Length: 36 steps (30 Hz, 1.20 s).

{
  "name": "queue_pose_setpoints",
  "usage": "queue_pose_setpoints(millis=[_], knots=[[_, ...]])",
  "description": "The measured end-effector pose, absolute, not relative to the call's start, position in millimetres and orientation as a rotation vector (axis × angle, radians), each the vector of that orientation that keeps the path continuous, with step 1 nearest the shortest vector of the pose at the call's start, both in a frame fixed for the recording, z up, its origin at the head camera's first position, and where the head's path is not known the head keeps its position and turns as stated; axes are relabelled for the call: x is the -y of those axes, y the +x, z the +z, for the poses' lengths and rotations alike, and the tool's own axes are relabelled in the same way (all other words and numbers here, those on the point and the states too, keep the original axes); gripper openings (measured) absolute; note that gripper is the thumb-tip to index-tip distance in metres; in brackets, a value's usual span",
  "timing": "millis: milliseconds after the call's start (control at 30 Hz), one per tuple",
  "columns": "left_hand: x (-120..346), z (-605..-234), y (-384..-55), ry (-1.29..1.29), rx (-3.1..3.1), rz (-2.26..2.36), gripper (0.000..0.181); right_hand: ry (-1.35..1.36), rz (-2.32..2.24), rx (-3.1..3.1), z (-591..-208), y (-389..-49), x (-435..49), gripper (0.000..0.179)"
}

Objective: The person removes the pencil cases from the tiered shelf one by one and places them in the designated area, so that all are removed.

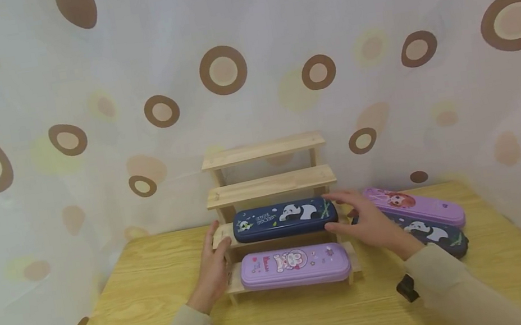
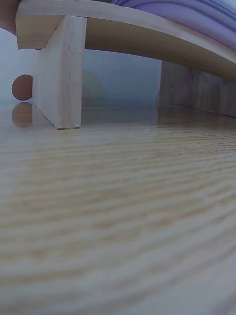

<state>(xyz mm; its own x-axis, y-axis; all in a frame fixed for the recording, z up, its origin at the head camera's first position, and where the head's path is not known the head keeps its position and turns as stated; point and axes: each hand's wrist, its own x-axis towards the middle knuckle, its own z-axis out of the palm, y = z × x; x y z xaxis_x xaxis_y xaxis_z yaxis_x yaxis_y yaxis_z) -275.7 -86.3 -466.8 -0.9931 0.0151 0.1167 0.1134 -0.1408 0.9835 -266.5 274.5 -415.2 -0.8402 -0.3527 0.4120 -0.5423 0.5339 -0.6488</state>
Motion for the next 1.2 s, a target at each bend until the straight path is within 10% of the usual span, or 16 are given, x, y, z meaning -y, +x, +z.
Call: queue_pose_setpoints(millis=[1200], knots=[[86.4, -465.6, -274.2, -0.143, 2.033, -2.311, 0.060, 0.667, 1.048, 2.816, -404.3, -285.0, -235.7, 0.098]])
